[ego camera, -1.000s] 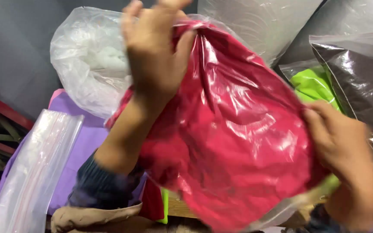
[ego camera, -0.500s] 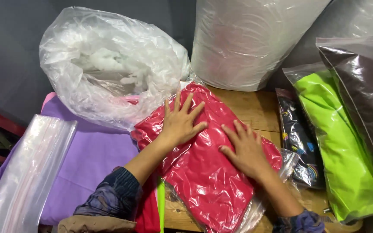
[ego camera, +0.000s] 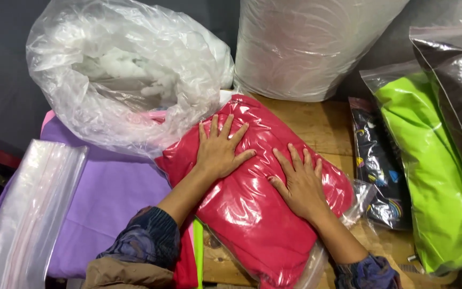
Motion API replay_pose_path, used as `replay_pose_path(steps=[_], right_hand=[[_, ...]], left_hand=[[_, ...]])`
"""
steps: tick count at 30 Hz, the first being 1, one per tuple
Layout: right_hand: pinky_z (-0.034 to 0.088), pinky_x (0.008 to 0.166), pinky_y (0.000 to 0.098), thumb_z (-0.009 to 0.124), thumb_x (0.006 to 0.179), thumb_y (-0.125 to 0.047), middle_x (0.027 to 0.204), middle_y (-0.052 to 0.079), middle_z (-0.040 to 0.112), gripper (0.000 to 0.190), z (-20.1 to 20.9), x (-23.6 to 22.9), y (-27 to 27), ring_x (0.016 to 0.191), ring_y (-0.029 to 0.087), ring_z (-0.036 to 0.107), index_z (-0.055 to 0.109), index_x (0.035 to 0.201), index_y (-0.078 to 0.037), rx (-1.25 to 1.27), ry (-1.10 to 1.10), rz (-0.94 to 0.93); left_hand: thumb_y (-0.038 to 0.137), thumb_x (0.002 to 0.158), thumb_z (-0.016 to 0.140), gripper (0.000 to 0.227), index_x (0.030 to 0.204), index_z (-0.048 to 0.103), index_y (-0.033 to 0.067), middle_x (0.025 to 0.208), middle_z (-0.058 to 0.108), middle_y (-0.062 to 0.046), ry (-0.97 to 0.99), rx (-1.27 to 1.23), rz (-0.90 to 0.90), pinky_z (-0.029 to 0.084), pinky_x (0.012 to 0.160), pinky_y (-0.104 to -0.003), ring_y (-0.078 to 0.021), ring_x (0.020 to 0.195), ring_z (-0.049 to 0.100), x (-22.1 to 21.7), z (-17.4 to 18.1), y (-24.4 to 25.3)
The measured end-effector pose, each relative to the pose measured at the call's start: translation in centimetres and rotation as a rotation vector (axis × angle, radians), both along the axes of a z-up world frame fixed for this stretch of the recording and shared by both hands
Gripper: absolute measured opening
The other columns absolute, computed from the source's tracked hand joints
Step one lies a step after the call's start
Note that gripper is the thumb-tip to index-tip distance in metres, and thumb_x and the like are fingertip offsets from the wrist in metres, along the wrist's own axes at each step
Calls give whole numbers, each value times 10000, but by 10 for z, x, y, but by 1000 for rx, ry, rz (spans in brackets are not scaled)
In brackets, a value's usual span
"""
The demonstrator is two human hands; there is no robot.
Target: The person is seen packaging a red pillow into a clear plastic bag, smoothing it out, and then picking up a purple pillowcase to prepare it for stuffing.
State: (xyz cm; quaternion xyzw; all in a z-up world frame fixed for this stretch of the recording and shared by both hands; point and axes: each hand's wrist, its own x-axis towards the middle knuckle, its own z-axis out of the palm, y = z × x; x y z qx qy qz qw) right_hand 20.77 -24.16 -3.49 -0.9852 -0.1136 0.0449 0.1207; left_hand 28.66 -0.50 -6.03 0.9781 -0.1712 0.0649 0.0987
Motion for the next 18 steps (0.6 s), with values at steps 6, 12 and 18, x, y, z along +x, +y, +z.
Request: replay_pose_path(steps=[6, 12, 18], right_hand=[[139, 1178, 708, 433, 983, -627, 1663, 118, 274, 655, -7, -4, -18, 1494, 486, 243, 352, 1578, -368, 124, -59, 34], [235, 1155, 663, 534, 972, -511, 1568, 102, 453, 565, 12, -28, -67, 1448, 423, 385, 491, 1512, -350, 261, -161, 13], [176, 1203, 621, 532, 946, -509, 1588, 61, 433, 598, 3, -52, -77, 1479, 289, 352, 482, 1503, -298, 185, -19, 31]], left_hand=[[726, 944, 449, 769, 1570, 408, 281, 1621, 357, -188, -101, -32, -65, 175, 1158, -739, -494, 1520, 208, -29, 22, -1], [661, 775, 700, 906, 1544, 397, 289, 1625, 266, -219, 75, -13, -483, 192, 1143, -758, -538, 1512, 120, -125, 56, -7], [649, 583, 882, 1148, 1560, 374, 324, 1666, 265, -189, -45, 37, -849, 119, 1178, -719, -481, 1516, 208, -193, 14, -20]])
